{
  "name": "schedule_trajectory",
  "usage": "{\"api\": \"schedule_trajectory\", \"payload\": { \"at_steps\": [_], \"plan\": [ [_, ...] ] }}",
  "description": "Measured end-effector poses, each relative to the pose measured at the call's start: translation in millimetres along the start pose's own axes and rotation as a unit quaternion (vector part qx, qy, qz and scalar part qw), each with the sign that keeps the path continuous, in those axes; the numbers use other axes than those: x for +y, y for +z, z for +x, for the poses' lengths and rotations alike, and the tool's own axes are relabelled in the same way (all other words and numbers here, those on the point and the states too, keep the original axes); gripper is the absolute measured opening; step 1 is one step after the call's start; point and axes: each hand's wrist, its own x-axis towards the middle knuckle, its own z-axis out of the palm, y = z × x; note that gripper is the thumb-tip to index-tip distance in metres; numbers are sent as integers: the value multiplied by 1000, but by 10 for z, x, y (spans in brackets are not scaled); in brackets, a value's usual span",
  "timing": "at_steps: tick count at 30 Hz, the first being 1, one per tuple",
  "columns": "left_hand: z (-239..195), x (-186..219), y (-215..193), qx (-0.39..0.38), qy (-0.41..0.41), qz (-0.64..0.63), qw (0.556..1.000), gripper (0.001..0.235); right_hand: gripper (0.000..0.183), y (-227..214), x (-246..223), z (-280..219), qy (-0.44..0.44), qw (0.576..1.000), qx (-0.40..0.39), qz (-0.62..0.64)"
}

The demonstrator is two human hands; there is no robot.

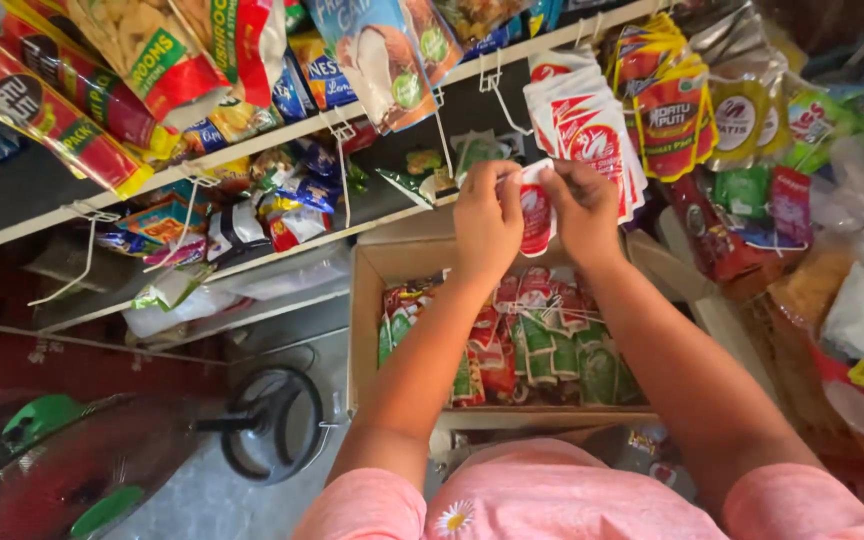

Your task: The person sorts and hangs condiment packets, including soy sauce and hot sauce, from a cardboard box onto display hooks and wire shelves.

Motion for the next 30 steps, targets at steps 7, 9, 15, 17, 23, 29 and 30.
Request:
{"api": "schedule_trajectory", "payload": {
  "at_steps": [7, 9, 15, 17, 23, 29, 30],
  "plan": [
    [232, 49, 115, 40, -17, 44, 998, 12, 16, 182, -159, 289, 24, 999, 12, -31],
    [286, -1, 167, 63, -38, 34, 997, 10, 16, 215, -149, 336, 34, 998, 44, -17],
    [343, -82, 268, 104, -14, 4, 994, 9, 15, 250, -119, 417, 13, 997, 78, 3],
    [349, -136, 305, 107, -25, -3, 994, 9, 14, 231, -84, 445, 4, 997, 74, -17],
    [345, -223, 352, 114, -46, -32, 992, 9, 12, 195, 44, 500, 5, 998, 59, -22],
    [328, -284, 383, 113, -79, -60, 989, 10, 14, 202, 62, 465, 28, 998, 53, 36],
    [320, -299, 386, 117, -82, -60, 988, 10, 14, 212, 50, 465, 34, 997, 54, 52]
  ]
}}
